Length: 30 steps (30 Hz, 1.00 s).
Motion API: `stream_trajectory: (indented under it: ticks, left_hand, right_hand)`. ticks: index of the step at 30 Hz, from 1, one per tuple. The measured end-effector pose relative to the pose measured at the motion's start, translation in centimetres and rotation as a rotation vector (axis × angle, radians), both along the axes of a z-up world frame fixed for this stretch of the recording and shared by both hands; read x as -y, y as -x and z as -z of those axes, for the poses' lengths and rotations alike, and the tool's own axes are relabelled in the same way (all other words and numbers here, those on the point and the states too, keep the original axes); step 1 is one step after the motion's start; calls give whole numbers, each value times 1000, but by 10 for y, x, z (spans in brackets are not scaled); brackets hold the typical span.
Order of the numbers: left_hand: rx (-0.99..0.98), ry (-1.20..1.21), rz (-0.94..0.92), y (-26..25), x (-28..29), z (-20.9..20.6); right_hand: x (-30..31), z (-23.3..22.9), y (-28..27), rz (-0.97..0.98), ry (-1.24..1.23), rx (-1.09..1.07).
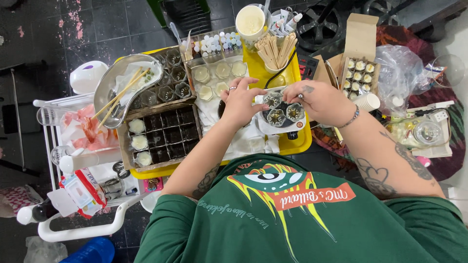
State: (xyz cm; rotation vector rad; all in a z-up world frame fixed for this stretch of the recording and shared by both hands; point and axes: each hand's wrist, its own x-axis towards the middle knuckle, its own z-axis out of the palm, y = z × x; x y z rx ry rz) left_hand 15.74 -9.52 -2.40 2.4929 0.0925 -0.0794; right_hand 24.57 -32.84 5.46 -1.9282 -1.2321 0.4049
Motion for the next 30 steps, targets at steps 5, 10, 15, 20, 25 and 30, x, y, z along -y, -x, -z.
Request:
stream_trajectory:
  ticks: [5,10,15,20,25,30]
  left_hand:
    - [17,-4,-4,0,-2,4]
    - [26,-3,-2,-1,-2,0]
    - [24,-17,8,-1,-2,5]
    - [40,-8,16,-1,-3,5]
    - [10,-19,23,-1,-3,0]
    - [34,-17,22,-3,-4,2]
  right_hand:
    - [2,2,-1,7,-46,2]
    - [1,-1,-4,7,2,-40]
    - [2,-2,-7,50,64,17]
    - [4,0,-9,39,-6,-36]
    - [3,-3,-10,19,-16,-66]
    - [4,4,-13,-4,34,65]
